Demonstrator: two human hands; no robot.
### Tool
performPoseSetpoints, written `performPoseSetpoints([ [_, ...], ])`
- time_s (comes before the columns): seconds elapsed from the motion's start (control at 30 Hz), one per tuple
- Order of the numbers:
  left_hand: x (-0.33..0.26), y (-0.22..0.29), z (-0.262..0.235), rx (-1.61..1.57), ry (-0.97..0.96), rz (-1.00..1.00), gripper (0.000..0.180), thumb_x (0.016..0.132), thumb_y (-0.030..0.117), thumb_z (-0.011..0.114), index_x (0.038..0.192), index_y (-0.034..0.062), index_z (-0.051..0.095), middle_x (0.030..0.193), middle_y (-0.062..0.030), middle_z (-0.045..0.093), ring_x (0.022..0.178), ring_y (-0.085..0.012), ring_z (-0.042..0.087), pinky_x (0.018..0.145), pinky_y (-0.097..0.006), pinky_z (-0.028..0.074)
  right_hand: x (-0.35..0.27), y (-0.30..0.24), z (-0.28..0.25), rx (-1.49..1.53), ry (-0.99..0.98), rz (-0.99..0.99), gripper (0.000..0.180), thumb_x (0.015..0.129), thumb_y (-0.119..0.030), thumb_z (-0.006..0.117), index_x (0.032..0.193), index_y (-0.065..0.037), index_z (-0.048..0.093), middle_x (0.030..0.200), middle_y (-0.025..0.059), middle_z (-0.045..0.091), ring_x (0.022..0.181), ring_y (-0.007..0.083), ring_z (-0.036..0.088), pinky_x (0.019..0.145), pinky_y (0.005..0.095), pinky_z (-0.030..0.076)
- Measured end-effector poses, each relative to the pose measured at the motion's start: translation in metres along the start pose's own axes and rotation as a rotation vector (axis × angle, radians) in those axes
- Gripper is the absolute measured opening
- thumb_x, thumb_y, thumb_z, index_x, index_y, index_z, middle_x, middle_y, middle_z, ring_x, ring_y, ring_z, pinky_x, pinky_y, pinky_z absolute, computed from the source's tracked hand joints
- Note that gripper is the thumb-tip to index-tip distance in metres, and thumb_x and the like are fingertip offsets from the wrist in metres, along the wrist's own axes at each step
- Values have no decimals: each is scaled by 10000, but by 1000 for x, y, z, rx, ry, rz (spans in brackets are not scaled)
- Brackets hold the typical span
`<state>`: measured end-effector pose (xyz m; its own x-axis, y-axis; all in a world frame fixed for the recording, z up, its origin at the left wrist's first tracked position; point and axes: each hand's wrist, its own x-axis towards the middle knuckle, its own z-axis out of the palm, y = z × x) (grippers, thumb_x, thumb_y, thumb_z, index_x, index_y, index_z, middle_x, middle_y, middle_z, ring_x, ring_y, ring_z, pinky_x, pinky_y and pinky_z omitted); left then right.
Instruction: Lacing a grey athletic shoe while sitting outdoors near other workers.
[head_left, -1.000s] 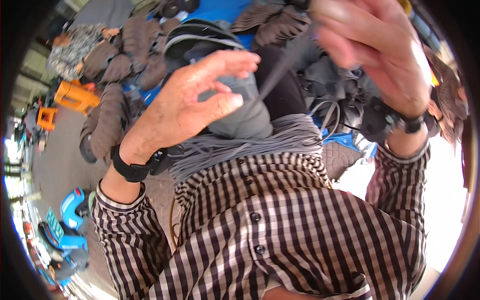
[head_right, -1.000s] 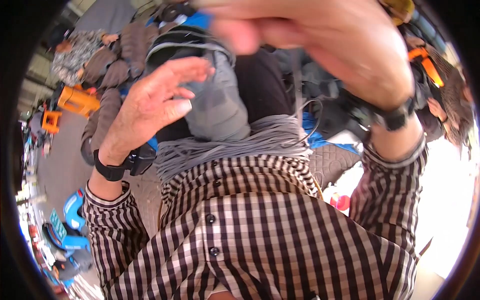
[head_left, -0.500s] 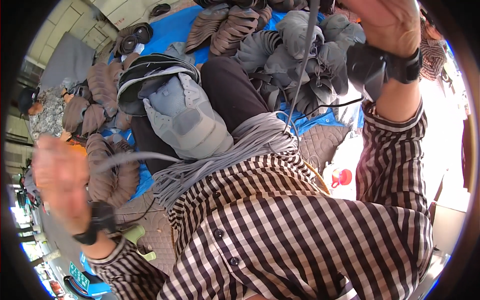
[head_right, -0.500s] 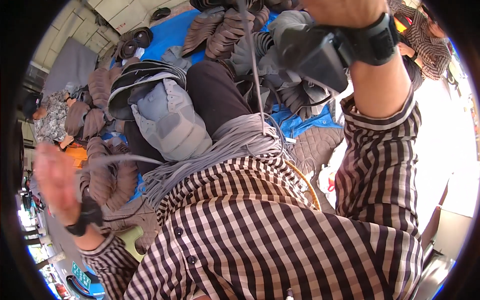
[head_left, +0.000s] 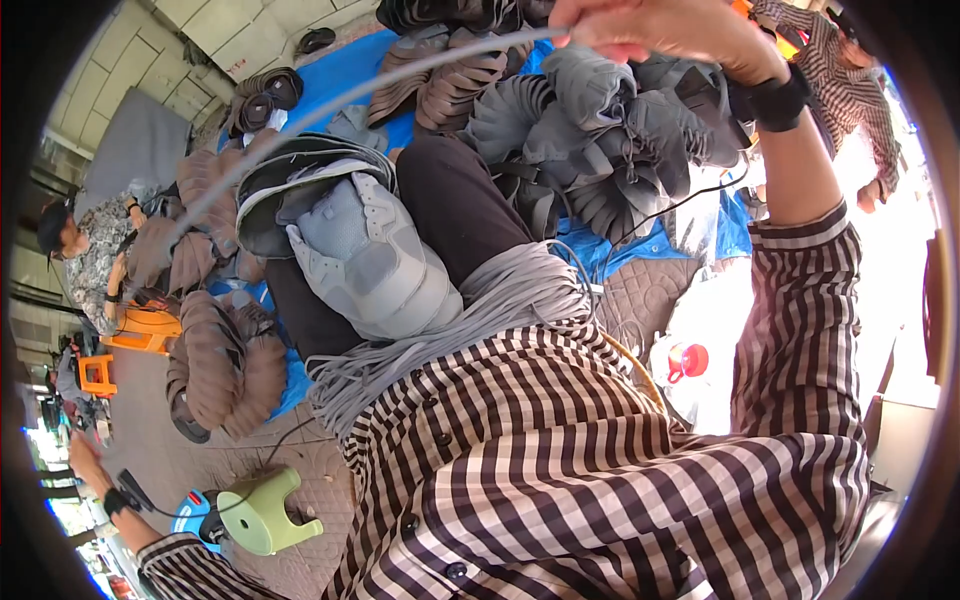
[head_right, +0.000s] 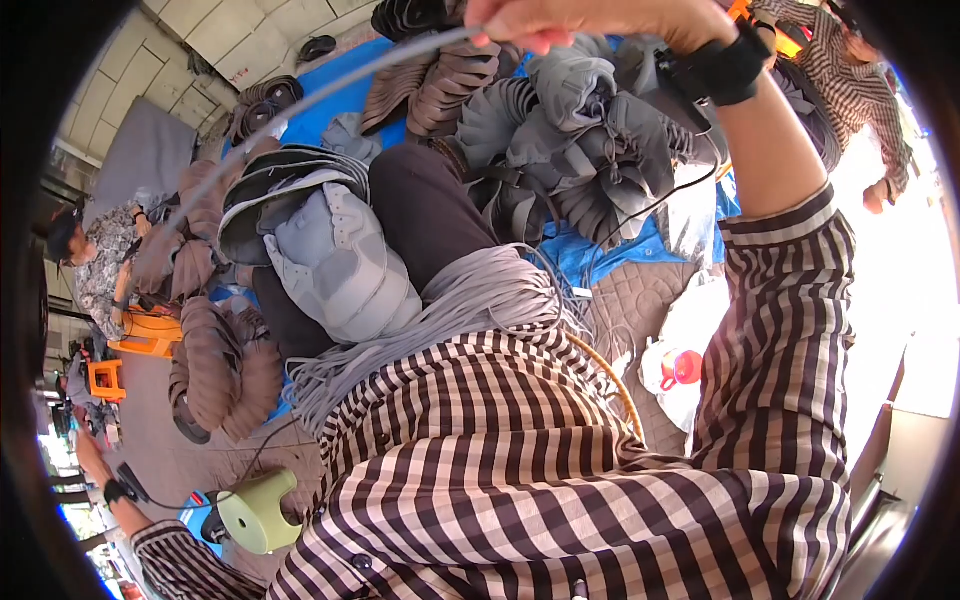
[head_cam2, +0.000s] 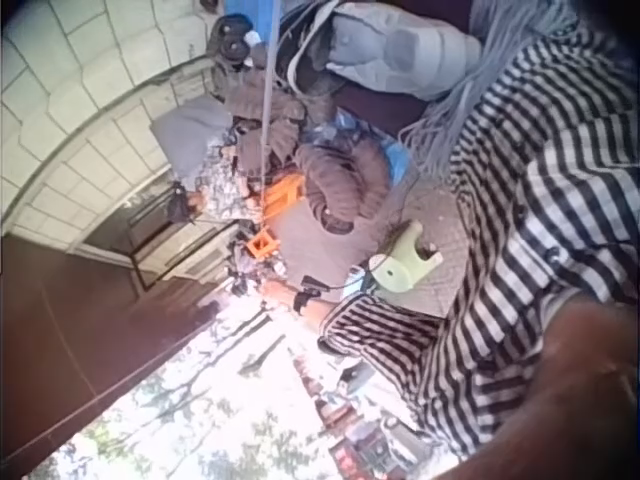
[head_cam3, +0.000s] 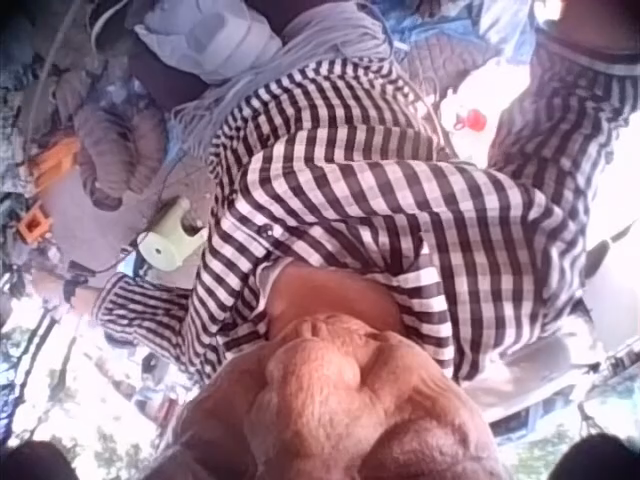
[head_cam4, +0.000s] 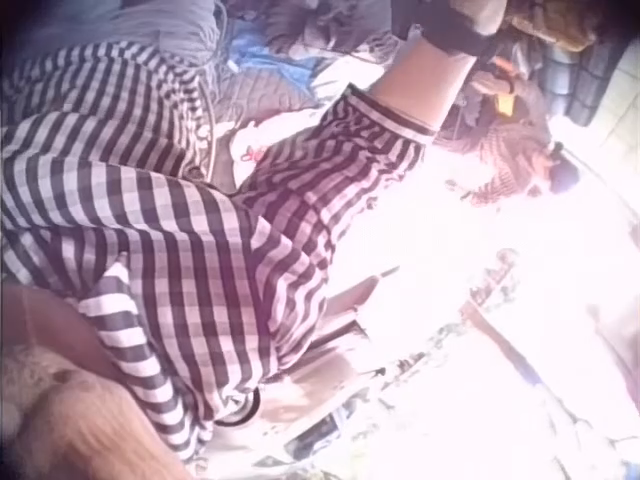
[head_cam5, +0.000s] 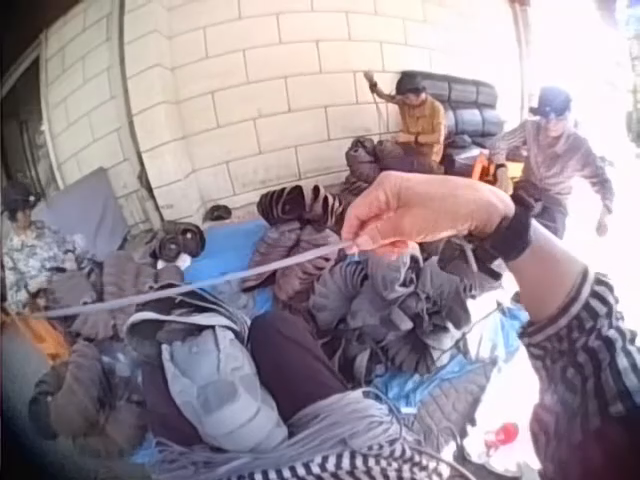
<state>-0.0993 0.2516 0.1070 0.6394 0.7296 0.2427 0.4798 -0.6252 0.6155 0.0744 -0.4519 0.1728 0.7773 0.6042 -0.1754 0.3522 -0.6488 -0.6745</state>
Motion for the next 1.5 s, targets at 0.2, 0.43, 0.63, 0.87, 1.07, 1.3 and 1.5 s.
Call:
performPoseSetpoints([
  [0.2,51,-187,-292,289,327,-68,337,947,357,537,907,52,676,669,-18,609,542,-132,567,465,-261,459,43,42,51,-685,436,-549,45,822,-81,615,823,-43,639,809,139,627,809,350,616,687,428,485],
  [0.43,10,-242,-210,-139,580,24,300,942,298,568,908,18,667,795,-60,648,663,-139,601,607,-276,521,75,32,59,-911,542,-427,206,719,-13,590,921,-7,552,822,166,577,827,360,589,688,446,474],
  [0.63,-47,-280,-177,850,785,433,278,861,301,613,744,58,679,625,-118,639,553,-282,608,527,-424,477,83,45,74,-735,777,-290,53,869,-28,513,921,-18,521,810,210,582,779,407,588,632,478,465],
  [0.87,-62,-184,-66,576,197,-197,202,822,232,572,832,88,713,893,-175,693,884,-359,676,754,-461,539,88,57,95,-304,813,-329,126,847,63,465,903,-22,539,725,163,575,600,303,572,555,361,440],
  [1.07,-109,22,21,-316,-128,428,165,849,87,591,975,37,685,842,-110,695,779,-154,666,673,-304,524,102,-14,135,254,685,-524,227,775,176,406,869,10,529,730,34,548,617,90,524,552,224,423],
  [1.3,-187,177,114,-746,-609,647,248,898,80,611,1136,10,613,1006,-96,684,971,-156,634,827,-295,515,100,-87,189,291,468,-695,57,915,4,541,952,22,581,749,61,554,636,119,534,592,251,436],
  [1.5,-190,193,149,-950,-802,540,143,906,94,577,956,-35,613,788,-83,648,747,-147,633,674,-284,516,104,-81,204,332,429,-708,52,917,9,539,918,35,584,743,56,542,636,111,532,581,249,424],
])
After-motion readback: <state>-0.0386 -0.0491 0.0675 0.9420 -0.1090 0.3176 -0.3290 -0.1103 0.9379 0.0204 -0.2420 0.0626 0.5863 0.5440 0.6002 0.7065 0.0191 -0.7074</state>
